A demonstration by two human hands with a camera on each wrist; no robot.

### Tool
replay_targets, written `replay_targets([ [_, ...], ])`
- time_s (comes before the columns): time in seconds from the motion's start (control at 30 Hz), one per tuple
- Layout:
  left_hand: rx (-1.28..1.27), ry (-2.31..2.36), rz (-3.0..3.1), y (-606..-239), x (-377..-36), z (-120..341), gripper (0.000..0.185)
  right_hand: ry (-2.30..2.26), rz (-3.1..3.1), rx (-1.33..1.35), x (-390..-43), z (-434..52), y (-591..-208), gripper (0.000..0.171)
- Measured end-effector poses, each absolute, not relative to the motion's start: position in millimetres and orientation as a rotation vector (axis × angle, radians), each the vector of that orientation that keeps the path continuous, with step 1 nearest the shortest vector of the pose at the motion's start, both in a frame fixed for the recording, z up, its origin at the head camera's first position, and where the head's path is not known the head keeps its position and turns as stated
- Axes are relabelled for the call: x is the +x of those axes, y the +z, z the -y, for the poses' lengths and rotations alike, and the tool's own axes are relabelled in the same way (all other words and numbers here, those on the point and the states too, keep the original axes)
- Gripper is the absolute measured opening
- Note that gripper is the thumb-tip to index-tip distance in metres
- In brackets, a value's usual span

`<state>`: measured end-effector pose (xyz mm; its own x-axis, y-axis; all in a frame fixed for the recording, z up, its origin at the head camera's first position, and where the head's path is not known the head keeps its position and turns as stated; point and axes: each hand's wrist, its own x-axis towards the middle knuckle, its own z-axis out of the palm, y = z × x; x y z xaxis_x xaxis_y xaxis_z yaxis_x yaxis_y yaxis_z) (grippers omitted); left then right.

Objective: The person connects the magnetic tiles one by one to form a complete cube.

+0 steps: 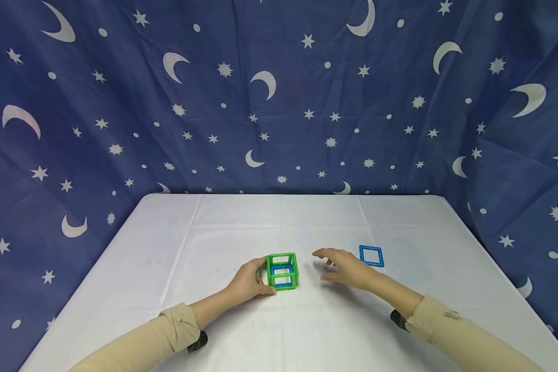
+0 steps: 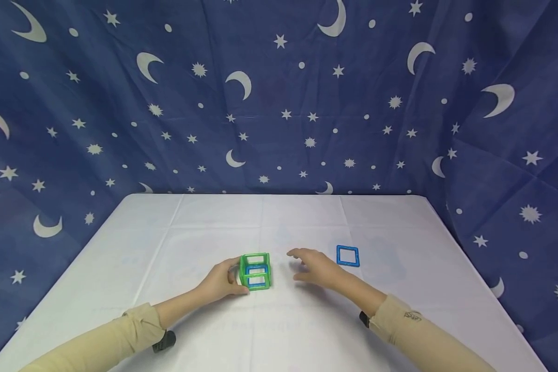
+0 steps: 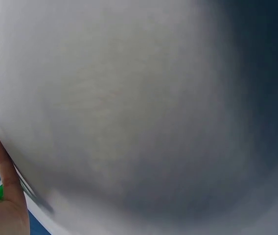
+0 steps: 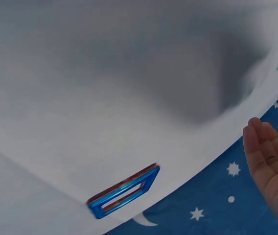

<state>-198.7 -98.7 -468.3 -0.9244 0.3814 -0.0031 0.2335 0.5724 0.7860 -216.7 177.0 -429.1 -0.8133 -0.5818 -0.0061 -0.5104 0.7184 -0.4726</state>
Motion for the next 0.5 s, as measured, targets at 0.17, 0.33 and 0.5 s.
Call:
replay_targets([
  [0.17,0.529,1.291,-2.632,-469.9,-197.3,99.9,0.082,-0.664,-2.795,-0.841,-216.1,-191.5,-428.5,0.050],
  [0.33,0.517,1.273,-2.642,-470.0,-198.5,99.8,0.081,-0.665,-2.829,-0.829,-217.3,-204.8,-428.7,0.049],
  [0.5,0.521,1.299,-2.616,-469.2,-198.4,99.3,0.082,-0.689,-2.847,-0.840,-218.8,-216.5,-428.4,0.046],
])
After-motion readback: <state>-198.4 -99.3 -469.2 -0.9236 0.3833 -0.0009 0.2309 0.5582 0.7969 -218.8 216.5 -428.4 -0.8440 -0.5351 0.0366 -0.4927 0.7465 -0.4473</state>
